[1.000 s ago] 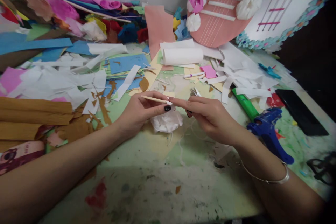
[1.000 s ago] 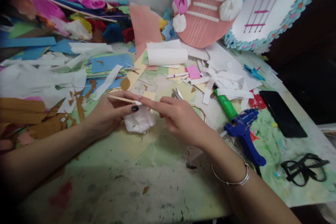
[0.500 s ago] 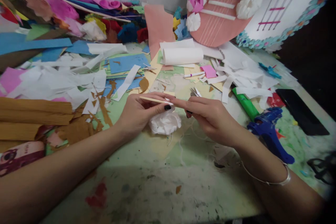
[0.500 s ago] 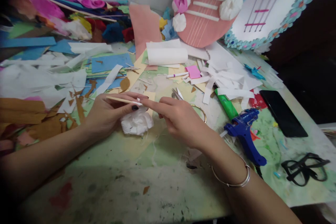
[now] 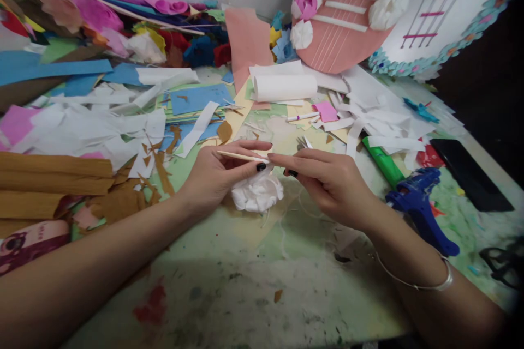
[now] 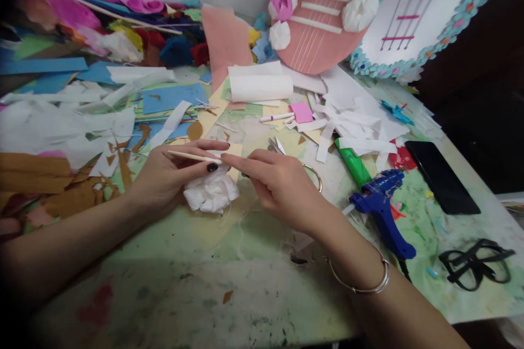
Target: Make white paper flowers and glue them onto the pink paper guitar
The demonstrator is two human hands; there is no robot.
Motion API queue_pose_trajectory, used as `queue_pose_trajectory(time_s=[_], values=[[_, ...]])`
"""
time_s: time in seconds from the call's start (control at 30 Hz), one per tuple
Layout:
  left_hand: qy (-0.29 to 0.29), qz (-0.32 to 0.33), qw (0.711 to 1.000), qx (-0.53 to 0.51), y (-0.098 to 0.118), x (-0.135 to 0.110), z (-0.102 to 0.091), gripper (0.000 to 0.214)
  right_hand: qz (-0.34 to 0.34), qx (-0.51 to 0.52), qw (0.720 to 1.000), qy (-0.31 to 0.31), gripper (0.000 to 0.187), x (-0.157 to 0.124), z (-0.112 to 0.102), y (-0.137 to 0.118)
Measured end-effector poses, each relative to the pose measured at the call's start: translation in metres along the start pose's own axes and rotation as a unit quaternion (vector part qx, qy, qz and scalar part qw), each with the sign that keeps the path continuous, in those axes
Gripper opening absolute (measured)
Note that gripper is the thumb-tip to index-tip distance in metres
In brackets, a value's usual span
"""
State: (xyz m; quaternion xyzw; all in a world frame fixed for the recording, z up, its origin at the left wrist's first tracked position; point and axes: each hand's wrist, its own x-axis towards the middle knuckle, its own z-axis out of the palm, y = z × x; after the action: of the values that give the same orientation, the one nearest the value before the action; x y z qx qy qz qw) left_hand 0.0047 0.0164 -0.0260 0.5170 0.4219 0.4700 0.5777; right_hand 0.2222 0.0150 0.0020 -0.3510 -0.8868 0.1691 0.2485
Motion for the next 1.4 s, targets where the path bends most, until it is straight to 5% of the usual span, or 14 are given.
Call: queue_pose_trajectory(time_s=[0.37,1.4], values=[[-0.024,0.030,0.996,0.074,0.005,-0.001,0.002,0.008,-0.030,-0.004,0.999,0.008,0.039,0.000,0.005,-0.003],[-0.031,0.004,0.999,0.019,0.001,-0.001,0.000,0.008,-0.028,0.102,0.994,0.036,0.043,0.003,0.011,0.004]])
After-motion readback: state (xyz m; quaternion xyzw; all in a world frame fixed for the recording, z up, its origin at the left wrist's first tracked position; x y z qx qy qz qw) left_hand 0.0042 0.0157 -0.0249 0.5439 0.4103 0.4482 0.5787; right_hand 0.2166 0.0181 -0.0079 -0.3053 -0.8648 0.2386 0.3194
